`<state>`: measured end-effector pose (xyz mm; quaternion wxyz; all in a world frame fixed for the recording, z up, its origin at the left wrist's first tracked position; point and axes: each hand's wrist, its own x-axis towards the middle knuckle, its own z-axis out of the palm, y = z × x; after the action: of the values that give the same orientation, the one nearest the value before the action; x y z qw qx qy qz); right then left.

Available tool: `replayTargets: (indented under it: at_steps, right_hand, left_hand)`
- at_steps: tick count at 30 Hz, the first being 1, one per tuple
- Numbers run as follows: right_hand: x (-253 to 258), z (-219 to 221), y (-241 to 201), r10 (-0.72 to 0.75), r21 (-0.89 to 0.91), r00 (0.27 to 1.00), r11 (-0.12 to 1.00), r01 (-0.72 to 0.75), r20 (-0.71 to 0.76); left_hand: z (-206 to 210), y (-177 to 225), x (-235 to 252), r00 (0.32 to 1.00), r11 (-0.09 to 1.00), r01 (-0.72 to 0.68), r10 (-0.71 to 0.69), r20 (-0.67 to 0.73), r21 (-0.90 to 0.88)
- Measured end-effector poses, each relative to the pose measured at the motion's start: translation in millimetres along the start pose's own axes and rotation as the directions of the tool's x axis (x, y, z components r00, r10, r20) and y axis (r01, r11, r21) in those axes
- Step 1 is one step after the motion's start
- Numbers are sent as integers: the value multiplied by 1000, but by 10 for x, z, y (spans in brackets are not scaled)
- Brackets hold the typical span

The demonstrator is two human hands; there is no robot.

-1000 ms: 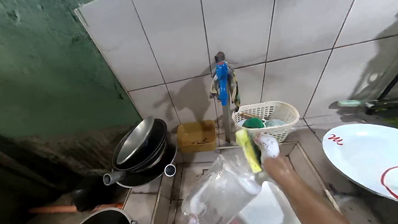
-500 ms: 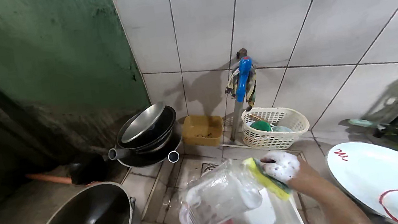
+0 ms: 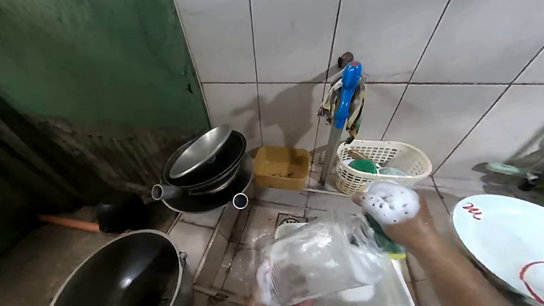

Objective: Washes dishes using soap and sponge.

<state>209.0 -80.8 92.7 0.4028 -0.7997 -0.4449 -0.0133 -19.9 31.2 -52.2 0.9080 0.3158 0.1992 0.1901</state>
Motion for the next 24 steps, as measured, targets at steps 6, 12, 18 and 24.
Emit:
replayTargets:
  at_steps: [6,12,18,24]
  right_hand:
    - [-33,133,-34,-116,82,993,990,119,-35]
    - [-204,192,71,-283,156,958,945,288,-53]
    - [-454,315,254,-288,190,957,941,281,10]
    - [-478,87,244,-124,-118,811,966,231,571]
  left_hand:
    - [-124,-154,51,1000,993,12,-10,17,-120]
    - [-70,73,55,995,961,-90,75,-65,-263]
    - [-57,173,70,996,968,-24,2,-86,-250]
    - [-112,491,54,978,994,-82,95,-186,75]
